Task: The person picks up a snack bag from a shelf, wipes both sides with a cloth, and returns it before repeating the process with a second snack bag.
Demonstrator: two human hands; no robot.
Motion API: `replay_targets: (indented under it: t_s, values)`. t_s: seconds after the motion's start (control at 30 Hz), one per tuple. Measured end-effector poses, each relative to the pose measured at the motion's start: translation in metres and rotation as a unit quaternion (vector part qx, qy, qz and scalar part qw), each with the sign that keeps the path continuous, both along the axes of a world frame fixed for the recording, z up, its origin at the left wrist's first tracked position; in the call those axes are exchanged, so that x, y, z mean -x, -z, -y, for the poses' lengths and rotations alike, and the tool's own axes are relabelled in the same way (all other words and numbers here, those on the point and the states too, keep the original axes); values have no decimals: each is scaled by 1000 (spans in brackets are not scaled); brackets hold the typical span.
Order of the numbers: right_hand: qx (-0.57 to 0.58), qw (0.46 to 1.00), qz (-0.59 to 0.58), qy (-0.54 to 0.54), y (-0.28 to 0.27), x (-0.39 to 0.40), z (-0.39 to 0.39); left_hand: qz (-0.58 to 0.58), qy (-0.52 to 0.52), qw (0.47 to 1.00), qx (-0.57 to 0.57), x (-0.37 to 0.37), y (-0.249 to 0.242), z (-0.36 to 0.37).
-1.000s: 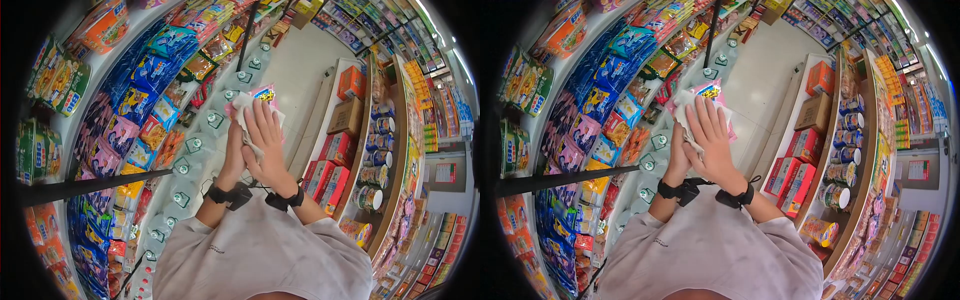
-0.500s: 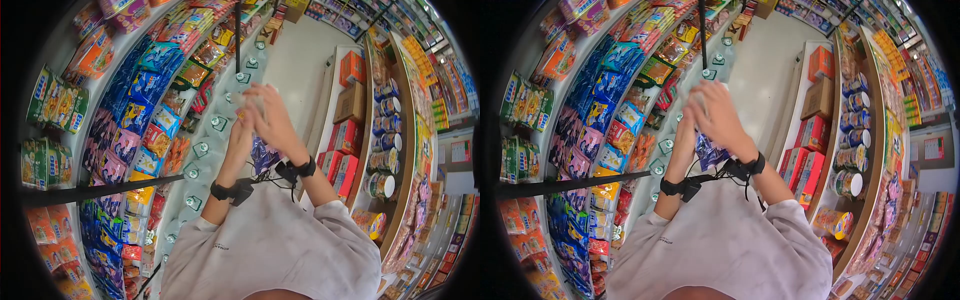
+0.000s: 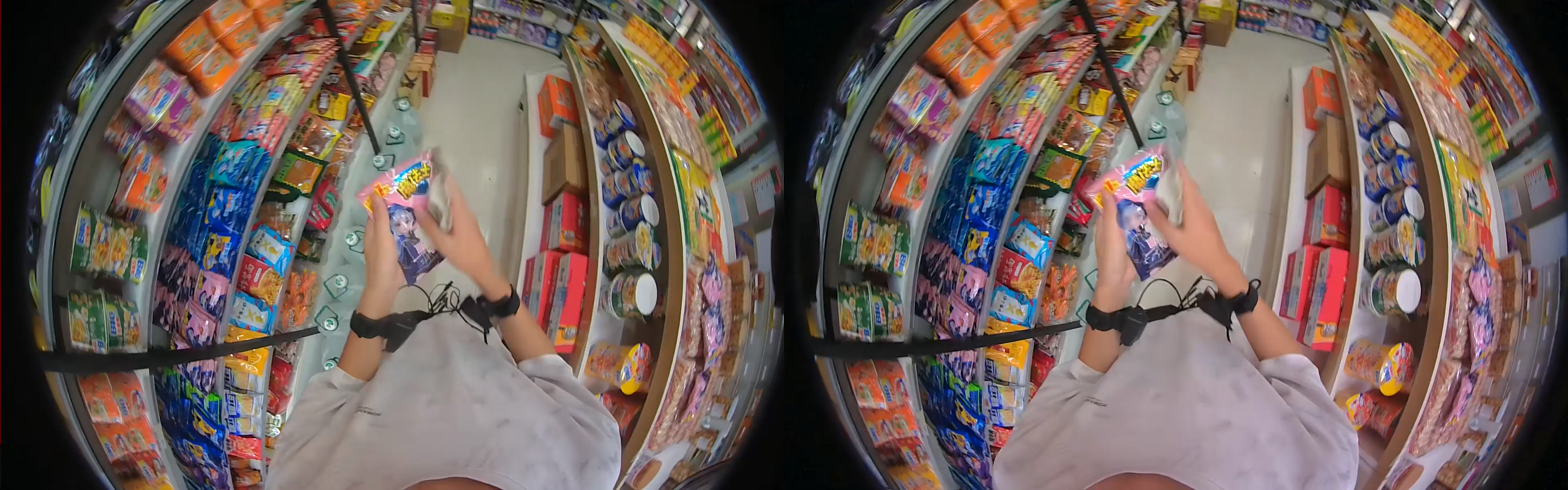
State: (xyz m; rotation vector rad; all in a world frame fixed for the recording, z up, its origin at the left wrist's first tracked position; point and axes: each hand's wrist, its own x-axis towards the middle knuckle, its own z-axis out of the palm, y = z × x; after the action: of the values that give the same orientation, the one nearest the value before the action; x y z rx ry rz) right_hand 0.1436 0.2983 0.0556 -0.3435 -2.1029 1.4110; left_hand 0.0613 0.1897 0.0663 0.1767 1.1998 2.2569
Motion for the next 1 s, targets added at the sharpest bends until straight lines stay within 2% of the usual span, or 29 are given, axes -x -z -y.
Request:
replay_targets:
  t_s: [0.03, 0.07, 0.13, 0.17, 0.23, 0.27, 0.33, 0.37, 0.47, 0.53, 0.57, 0.6, 0.63, 0.7, 0.8, 0.87, 0.9, 0.97, 1.0]
  values:
    - [137, 990, 8, -22, -7, -8, -17, 31, 36, 999, 14, -3, -2, -4]
    - [210, 973, 75, -55, -8, -23, -32, 32, 54, 998, -9, -10, -13, -10]
    - [349, 910, 189, -121, -11, -51, -58, 1, 123, 992, 14, -9, -14, -17]
    - [311, 941, 116, -69, -20, -61, -50, -47, 122, 989, 62, -7, -13, -24]
    - [263, 964, -16, -30, 8, -64, -53, -142, 110, 971, 156, -5, -2, -38]
    - [237, 968, -81, -13, 23, -64, -57, -251, 36, 948, 191, -6, 10, -47]
    - [191, 979, -53, 38, 33, -72, -70, -453, -117, 849, 246, -9, 31, -66]
    - [169, 983, -41, 65, 35, -75, -76, -489, -95, 832, 245, -20, 14, -66]
    - [166, 985, 20, 33, 36, -83, -84, -354, 33, 931, 90, -59, -4, -89]
    - [-23, 996, -59, 63, 20, -76, -67, -245, 97, 964, 40, -63, 11, -100]
    - [-116, 985, -100, 77, 11, -72, -62, -190, 129, 973, 15, -61, 16, -104]
    - [-132, 984, -99, 66, 4, -69, -68, -134, 161, 978, -9, -59, 20, -106]
    - [-146, 983, -97, 54, -2, -66, -74, -198, 167, 966, 25, -54, 24, -106]
    - [-205, 972, -95, 64, -7, -53, -88, -145, 159, 976, 18, -58, 16, -103]
    - [-321, 946, -23, -34, -36, -55, -86, -61, 155, 986, -3, -65, 0, -98]
    - [-304, 949, -58, -57, -34, -48, -85, -7, 135, 991, -9, -66, -10, -89]
    - [-293, 951, -74, -67, -29, -45, -83, -45, 139, 989, 22, -59, -3, -86]
    - [-266, 959, -72, 66, -2, -33, -92, -113, 151, 978, 89, -46, 17, -78]
    - [-253, 956, -65, 134, 1, -30, -94, -112, 146, 979, 85, -48, 15, -73]
